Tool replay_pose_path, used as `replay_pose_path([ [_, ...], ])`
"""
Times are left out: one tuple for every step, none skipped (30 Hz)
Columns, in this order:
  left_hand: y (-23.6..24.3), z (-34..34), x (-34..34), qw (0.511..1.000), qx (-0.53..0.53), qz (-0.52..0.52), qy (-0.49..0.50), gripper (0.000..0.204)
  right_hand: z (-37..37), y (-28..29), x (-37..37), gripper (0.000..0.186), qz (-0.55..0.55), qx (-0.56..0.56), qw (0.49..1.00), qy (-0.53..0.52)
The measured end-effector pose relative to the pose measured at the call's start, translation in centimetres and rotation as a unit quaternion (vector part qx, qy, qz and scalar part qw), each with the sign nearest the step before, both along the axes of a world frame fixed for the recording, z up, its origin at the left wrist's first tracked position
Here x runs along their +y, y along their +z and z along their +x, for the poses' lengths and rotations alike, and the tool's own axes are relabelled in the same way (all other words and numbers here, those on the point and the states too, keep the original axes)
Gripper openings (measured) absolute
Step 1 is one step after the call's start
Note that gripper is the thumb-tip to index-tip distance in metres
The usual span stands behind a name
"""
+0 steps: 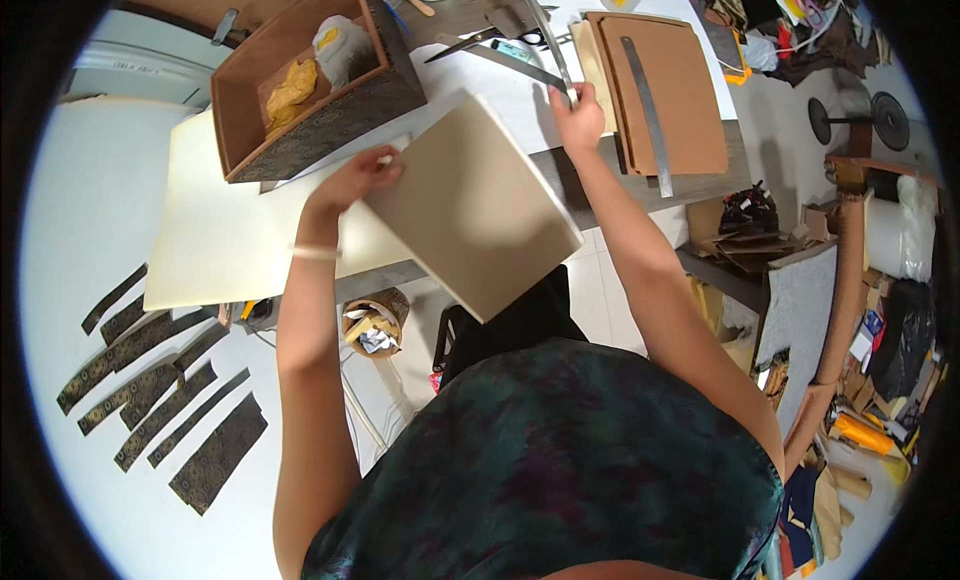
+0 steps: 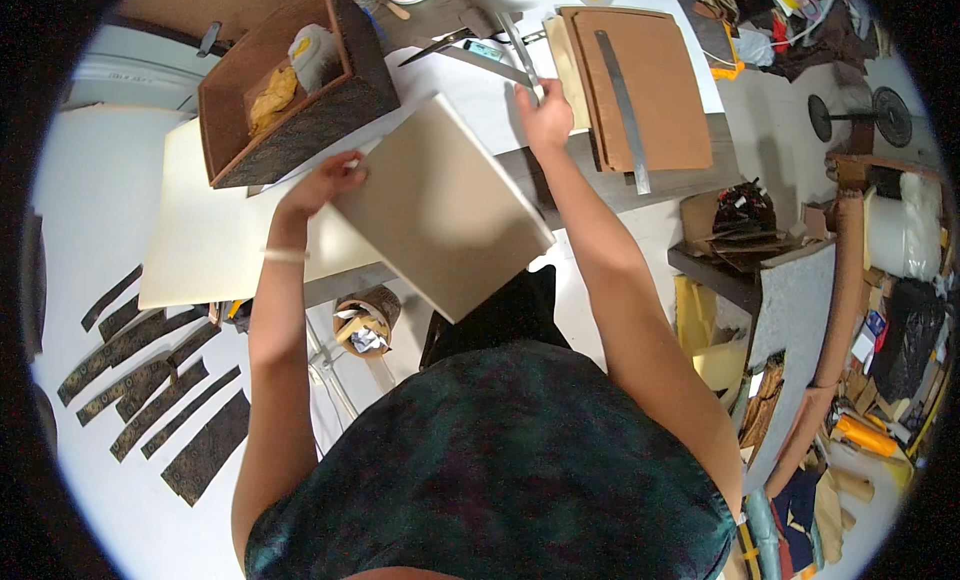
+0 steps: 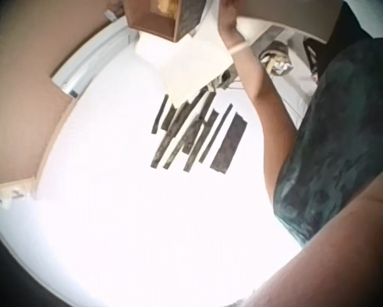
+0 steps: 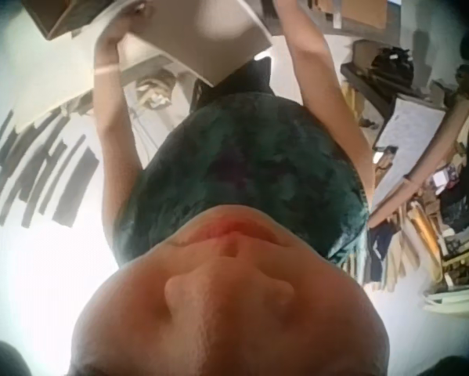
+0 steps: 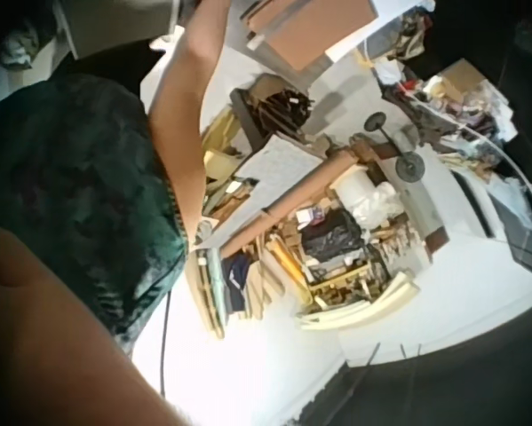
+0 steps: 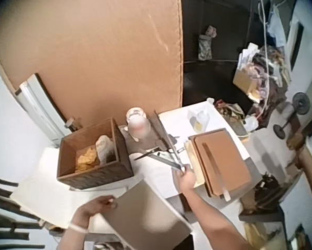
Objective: The person uses a utility knife to cut a rectangular piece of cardboard on a workbench. They then move to a larger table, place the cardboard on a brown fabric, and use scissors to trim the fabric around the cardboard template.
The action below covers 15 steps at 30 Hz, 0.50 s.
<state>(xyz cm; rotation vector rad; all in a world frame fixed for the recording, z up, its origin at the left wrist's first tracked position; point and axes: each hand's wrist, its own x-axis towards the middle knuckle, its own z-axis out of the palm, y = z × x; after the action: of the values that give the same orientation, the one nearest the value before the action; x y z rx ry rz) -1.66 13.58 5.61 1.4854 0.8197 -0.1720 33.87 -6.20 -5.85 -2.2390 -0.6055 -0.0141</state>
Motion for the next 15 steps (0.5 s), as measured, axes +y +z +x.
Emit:
replay_pose_path([
  [-0.4,2.6,1.3,0.999,0.012,-0.014,-0.05,0.045,-0.6,0.5,-2.1,0.051,0.062,-0.027,0.998,0.001],
  [-2.1,3.4,2.4,0.997,0.011,0.017,-0.071,0.041,-1.7,2.8,-3.9,0.047,0.004,0.122,0.992,0.033],
  [-2.7,5.9,3.0,0.997,0.021,0.0,-0.075,0.043,-1.9,3.1,-6.7,0.04,0.014,0.114,0.993,0.04],
  [-4.5,7.5,4.1,0.993,0.033,0.072,-0.092,0.043,-2.6,3.2,-9.3,0.032,0.047,0.086,0.992,0.074],
  [-7.2,8.8,5.4,0.982,0.045,0.145,-0.109,0.043,-3.1,2.5,-11.5,0.03,0.098,0.042,0.989,0.105],
  [-9.4,9.6,5.7,0.967,0.057,0.217,-0.123,0.043,-4.1,2.8,-13.7,0.029,0.078,0.079,0.989,0.098],
  [-10.3,10.9,4.4,0.936,0.039,0.334,-0.108,0.044,-4.6,2.6,-15.8,0.028,0.08,0.038,0.991,0.104],
  [-10.8,11.8,2.2,0.89,0.024,0.447,-0.085,0.045,-5.4,2.6,-17.6,0.027,0.057,0.078,0.991,0.091],
  [-10.8,12.9,-0.3,0.831,0.006,0.553,-0.064,0.046,-6.1,3.2,-19.5,0.027,0.035,0.119,0.99,0.073],
  [-11.8,13.3,-3.6,0.824,-0.022,0.562,-0.074,0.047,-6.7,3.0,-20.7,0.027,0.015,0.162,0.985,0.058],
  [-12.5,13.8,-7.0,0.815,-0.051,0.571,-0.085,0.047,-7.2,2.6,-21.4,0.027,0.003,0.162,0.986,0.048],
  [-12.0,14.7,-10.5,0.808,-0.108,0.572,-0.089,0.049,-7.6,2.2,-22.1,0.028,-0.01,0.163,0.986,0.039],
  [-11.6,15.5,-12.8,0.799,-0.163,0.571,-0.092,0.051,-7.9,1.7,-22.5,0.028,-0.023,0.164,0.986,0.03],
  [-11.7,16.1,-13.0,0.806,-0.151,0.567,-0.08,0.053,-7.9,1.6,-22.3,0.028,-0.023,0.156,0.987,0.034],
  [-11.9,16.9,-12.9,0.812,-0.138,0.563,-0.068,0.055,-7.9,1.4,-22.0,0.028,-0.023,0.148,0.988,0.038],
])
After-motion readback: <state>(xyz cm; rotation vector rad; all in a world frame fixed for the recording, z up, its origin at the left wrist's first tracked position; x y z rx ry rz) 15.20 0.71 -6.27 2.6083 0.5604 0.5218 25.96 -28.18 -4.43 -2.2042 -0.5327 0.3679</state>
